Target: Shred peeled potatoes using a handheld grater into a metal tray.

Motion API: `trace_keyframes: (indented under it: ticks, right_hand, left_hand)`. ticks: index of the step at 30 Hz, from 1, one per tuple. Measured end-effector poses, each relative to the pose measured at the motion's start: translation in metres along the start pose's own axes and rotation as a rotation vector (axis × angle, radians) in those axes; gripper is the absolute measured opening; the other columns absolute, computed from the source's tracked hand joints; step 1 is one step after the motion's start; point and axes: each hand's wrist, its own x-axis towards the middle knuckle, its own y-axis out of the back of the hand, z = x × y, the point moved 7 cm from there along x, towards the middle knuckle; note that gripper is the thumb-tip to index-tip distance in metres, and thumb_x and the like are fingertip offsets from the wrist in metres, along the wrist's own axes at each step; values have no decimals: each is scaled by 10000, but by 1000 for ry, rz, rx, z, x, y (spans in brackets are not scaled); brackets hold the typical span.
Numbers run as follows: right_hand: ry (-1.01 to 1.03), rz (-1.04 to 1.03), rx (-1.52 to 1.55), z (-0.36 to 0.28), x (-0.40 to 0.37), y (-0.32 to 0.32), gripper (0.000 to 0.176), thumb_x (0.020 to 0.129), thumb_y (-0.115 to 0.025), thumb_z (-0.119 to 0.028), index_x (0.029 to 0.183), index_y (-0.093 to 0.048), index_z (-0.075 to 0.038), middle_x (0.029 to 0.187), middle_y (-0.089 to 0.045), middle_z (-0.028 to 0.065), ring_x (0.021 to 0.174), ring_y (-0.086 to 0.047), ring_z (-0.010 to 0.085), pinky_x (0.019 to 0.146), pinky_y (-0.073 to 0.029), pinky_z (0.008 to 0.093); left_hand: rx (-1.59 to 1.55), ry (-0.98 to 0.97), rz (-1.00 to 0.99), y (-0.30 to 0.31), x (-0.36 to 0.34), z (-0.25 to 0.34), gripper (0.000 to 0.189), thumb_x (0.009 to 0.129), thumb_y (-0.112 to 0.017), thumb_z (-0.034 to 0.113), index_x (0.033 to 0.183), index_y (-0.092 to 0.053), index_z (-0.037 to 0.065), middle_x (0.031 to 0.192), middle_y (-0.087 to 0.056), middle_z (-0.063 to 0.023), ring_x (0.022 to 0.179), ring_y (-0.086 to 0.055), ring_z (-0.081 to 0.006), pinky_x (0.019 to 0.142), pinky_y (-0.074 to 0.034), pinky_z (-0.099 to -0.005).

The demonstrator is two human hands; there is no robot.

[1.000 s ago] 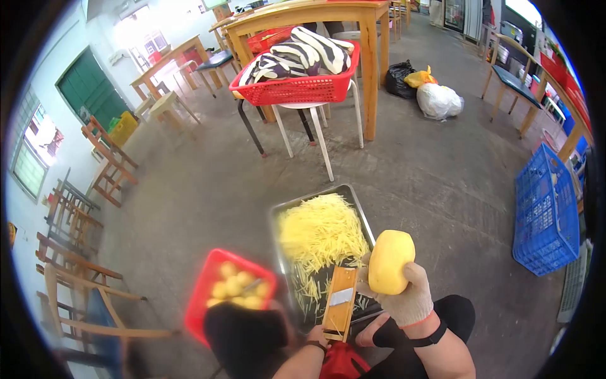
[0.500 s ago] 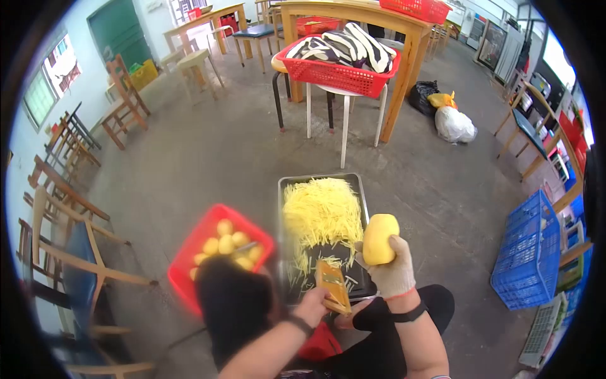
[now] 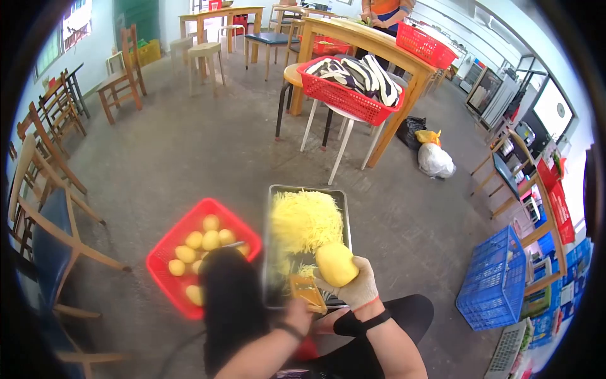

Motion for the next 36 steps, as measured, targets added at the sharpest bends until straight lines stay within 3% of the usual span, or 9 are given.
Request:
trace_keyframes:
  ticks: [6,11,13,17,19,22,34,35,36]
  right_hand:
    - [-92,190,-99,6,8,41,556,845,-567,-302,1305,-434,-19,1252,-529,193,1124,-526,391,915,-460,533]
    - [-96,368,-966,20,32,89,592,774,-650,-229,1272,-468,33,1164,-576,175,1072,-574,277,873,-485,368]
    - [-96,408,-1249,23,40,99,599,726,-673,-276,1219,-536,35,1097,-618,176,1021,-601,252,876,-462,316]
    - [-318,474,-1712,46,62,115,681,714,-640,-385,1260,-500,-3,1124,-604,254,1060,-600,326,903,-461,350]
    - [-470,428,-1965,47,65,100,751,720,-613,-407,1335,-412,-25,1123,-603,259,1070,-583,366,892,-471,391]
    - [-525,343,-2063,55,77,112,771,725,-596,-407,1380,-354,-80,1100,-616,248,1031,-601,368,870,-483,410]
    - [-433,151,-2014,60,75,91,656,713,-615,-422,1306,-471,-182,1028,-635,231,950,-624,384,846,-496,420]
    - [-370,216,-2045,53,67,96,663,703,-631,-435,1297,-483,-183,1050,-626,227,960,-622,379,847,-496,422]
    - [-302,225,-2062,54,71,95,670,693,-648,-447,1289,-495,-183,1072,-616,223,970,-620,375,847,-496,425]
  left_hand:
    - [88,-248,279,12,-7,20,288,788,-553,96,1049,-569,-25,995,-615,-163,857,-640,-329,727,-528,-456]
    - [200,-251,439,6,-35,35,340,814,-611,225,986,-608,-68,964,-645,-174,816,-660,-293,706,-529,-393]
    - [364,-249,469,-11,-54,44,381,929,-419,274,957,-621,-48,921,-647,-138,830,-633,-227,710,-490,-360]
    - [272,-306,498,-2,-31,35,397,931,-416,272,934,-632,-61,901,-661,-165,820,-649,-259,687,-495,-379]
    - [707,-243,642,7,-21,39,399,934,-413,265,914,-630,-68,910,-664,-175,841,-650,-271,688,-495,-390]
    - [528,-325,632,5,-27,40,407,820,-598,309,877,-660,-89,905,-673,-184,805,-665,-297,691,-512,-387]
    - [291,-354,674,21,0,28,346,842,-602,256,860,-652,-86,879,-673,-145,736,-644,-224,661,-514,-348]
    - [-44,-365,559,6,-5,25,342,838,-614,264,845,-657,-75,861,-675,-144,736,-635,-218,669,-509,-358]
    - [-59,-399,588,11,-5,29,342,838,-614,264,845,-657,-75,861,-675,-144,736,-635,-218,669,-509,-358]
